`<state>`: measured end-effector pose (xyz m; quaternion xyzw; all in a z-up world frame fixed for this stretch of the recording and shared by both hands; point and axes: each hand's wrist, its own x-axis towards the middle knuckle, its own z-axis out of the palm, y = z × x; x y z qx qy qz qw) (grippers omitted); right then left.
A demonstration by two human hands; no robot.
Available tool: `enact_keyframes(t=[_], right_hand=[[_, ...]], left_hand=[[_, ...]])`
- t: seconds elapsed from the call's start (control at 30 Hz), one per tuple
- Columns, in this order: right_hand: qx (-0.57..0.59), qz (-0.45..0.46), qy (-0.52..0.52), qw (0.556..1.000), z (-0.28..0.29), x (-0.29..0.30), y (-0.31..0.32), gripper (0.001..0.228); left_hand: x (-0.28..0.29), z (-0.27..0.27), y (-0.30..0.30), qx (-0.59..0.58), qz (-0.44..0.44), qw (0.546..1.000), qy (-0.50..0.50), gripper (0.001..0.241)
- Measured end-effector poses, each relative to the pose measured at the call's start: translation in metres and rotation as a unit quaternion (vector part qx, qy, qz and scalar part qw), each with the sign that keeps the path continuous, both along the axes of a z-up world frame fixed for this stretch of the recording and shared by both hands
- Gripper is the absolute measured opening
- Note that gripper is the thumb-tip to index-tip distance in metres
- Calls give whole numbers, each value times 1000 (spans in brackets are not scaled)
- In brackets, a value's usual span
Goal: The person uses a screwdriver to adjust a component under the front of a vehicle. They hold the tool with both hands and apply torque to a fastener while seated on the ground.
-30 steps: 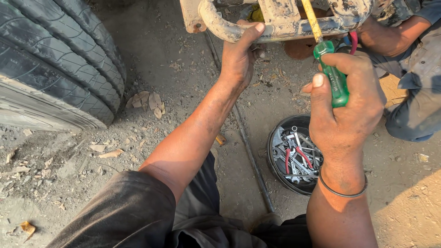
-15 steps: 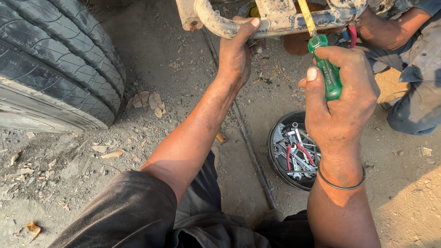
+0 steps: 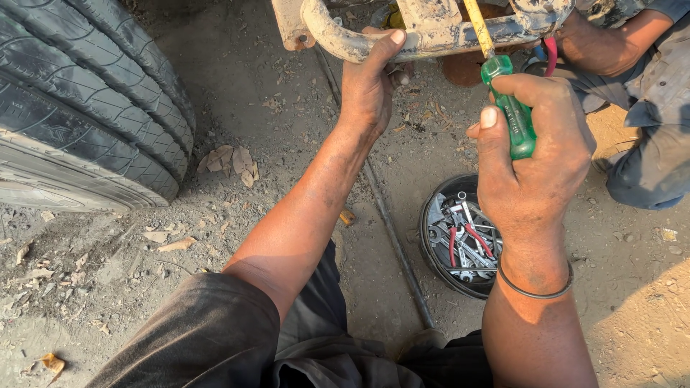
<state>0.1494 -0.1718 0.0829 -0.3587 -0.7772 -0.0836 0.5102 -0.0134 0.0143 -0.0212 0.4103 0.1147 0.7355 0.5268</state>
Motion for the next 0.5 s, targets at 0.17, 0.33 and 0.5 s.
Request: enact_keyframes(t=[0.17, 0.33, 0.5], right_hand=[[-14, 4, 12, 1000, 0, -1, 0, 11], [-19, 12, 16, 1000, 1, -2, -1, 11], [-5, 13, 5, 1000, -2, 0, 1, 11]], left_hand=[[0, 0, -1, 3, -4, 1000, -7, 33], [-1, 1, -2, 7, 2, 1000, -3, 33], [0, 0, -1, 8, -3, 1000, -3, 33]])
